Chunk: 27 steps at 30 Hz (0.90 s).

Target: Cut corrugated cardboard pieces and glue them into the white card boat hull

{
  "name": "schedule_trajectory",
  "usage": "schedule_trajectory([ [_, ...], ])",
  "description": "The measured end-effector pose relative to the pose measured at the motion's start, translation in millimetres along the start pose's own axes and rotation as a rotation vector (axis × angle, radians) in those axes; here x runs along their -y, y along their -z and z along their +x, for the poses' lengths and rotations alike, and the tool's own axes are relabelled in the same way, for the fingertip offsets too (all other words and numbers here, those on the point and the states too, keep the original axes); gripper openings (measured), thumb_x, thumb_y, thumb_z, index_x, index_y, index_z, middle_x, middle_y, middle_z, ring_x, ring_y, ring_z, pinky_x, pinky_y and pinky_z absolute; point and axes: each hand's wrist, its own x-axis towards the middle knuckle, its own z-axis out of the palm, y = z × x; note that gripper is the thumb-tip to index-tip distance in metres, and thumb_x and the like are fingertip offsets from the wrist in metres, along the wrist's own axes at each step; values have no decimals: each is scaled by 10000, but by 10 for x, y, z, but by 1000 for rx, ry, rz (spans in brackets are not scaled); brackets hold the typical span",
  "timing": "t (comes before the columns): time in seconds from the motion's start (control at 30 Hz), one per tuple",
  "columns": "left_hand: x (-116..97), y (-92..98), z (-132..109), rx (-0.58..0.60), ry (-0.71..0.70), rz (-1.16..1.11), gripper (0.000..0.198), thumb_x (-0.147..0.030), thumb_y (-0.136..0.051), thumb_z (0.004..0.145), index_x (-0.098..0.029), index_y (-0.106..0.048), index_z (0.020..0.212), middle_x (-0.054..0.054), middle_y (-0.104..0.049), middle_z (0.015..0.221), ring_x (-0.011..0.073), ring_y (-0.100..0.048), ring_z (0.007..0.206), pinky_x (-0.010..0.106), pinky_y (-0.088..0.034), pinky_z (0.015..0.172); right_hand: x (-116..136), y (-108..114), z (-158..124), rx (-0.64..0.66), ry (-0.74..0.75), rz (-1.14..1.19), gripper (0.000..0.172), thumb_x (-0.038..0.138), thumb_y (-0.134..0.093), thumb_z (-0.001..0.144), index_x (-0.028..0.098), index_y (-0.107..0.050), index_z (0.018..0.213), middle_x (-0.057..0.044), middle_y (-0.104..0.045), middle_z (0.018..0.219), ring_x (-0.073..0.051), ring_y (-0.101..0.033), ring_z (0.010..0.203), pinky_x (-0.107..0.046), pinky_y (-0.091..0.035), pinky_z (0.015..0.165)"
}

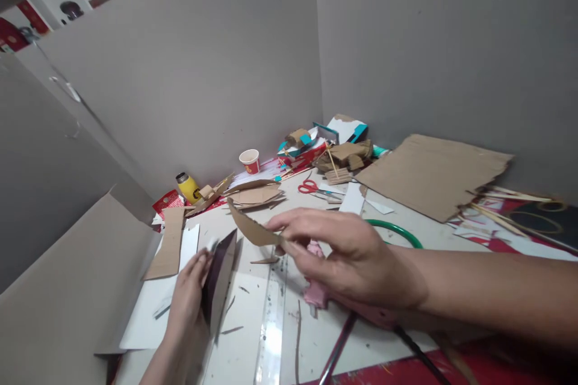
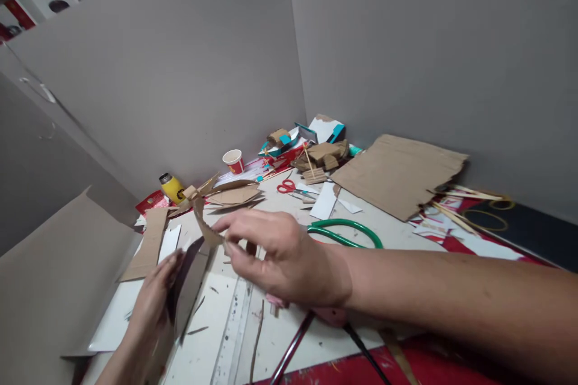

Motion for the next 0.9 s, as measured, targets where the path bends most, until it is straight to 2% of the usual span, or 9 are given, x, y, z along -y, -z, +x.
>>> schedule_trajectory([
  [0.1, -135, -28, -160, -94, -181, 74, 359, -295, -720, 777, -277, -653, 1129, -15, -648, 1243, 140, -461, 1285, 183, -351, 1017, -58, -27, -15, 159, 345, -227, 196, 105, -435, 895, 123, -619, 829, -131, -711, 980, -169, -662, 926, -257, -565, 752],
  [0.17, -203, -95, -313, -76, -308, 193, 402, -381, -666, 813, -255, -616, 1191, 21, -657, 1226, 160, -564, 1168, 214, -432, 943, -56, -120, -33, 262, 445, -339, 258, 110, -401, 909, 133, -629, 790, -119, -709, 999, -163, -659, 870, -261, -561, 708],
  [0.27, -218, -224, -494, 133, -73, 103, 446, -490, -590, 830, -168, -625, 1137, 77, -742, 923, 183, -687, 757, 255, -533, 616, 7, -317, -69, 405, 549, -400, 269, 120, -427, 892, 157, -623, 710, -79, -701, 920, -155, -612, 692, -277, -502, 553],
  [0.33, -185, -282, -532, 173, 88, 61, 426, -455, -634, 803, -137, -637, 1086, 96, -749, 865, 185, -688, 672, 260, -529, 572, 51, -422, -92, 458, 627, -377, 234, 136, -474, 869, 161, -616, 685, -60, -681, 830, -151, -563, 624, -283, -432, 480],
  [0.4, -147, -298, -505, 144, 141, 57, 387, -382, -711, 750, -125, -647, 1032, 98, -754, 851, 180, -689, 632, 268, -539, 588, 54, -449, -112, 483, 640, -357, 197, 143, -498, 868, 158, -626, 718, -45, -658, 784, -151, -541, 617, -285, -394, 471],
  [0.53, -87, -260, -371, 76, 68, 57, 372, -322, -788, 658, -127, -650, 943, 83, -758, 842, 185, -693, 619, 273, -554, 566, -80, -188, -185, 512, 407, -441, 310, 255, -444, 950, 163, -596, 696, -30, -602, 672, -153, -509, 586, -292, -374, 511],
  [0.67, 20, -235, -298, 27, 57, 109, 316, -347, -790, 643, -153, -635, 838, 27, -728, 671, 175, -670, 535, 244, -531, 493, -151, 228, -381, 605, -108, -587, 245, 251, -420, 956, 167, -563, 775, -21, -598, 690, -142, -519, 591, -269, -356, 536],
  [0.77, 121, -236, -318, 61, 65, 216, 304, -412, -751, 688, -184, -654, 865, -7, -699, 597, 172, -636, 473, 238, -493, 432, -78, 392, -545, 739, -420, -679, 170, 316, -516, 908, 166, -546, 835, -37, -620, 743, -164, -553, 618, -269, -369, 546],
  [0.9, 195, -244, -380, 45, 48, 192, 312, -423, -707, 733, -240, -687, 986, -8, -743, 754, 217, -691, 695, 259, -520, 566, -79, 463, -698, 671, -487, -828, 132, 269, -490, 897, 156, -556, 912, -92, -617, 851, -219, -589, 741, -298, -410, 603],
])
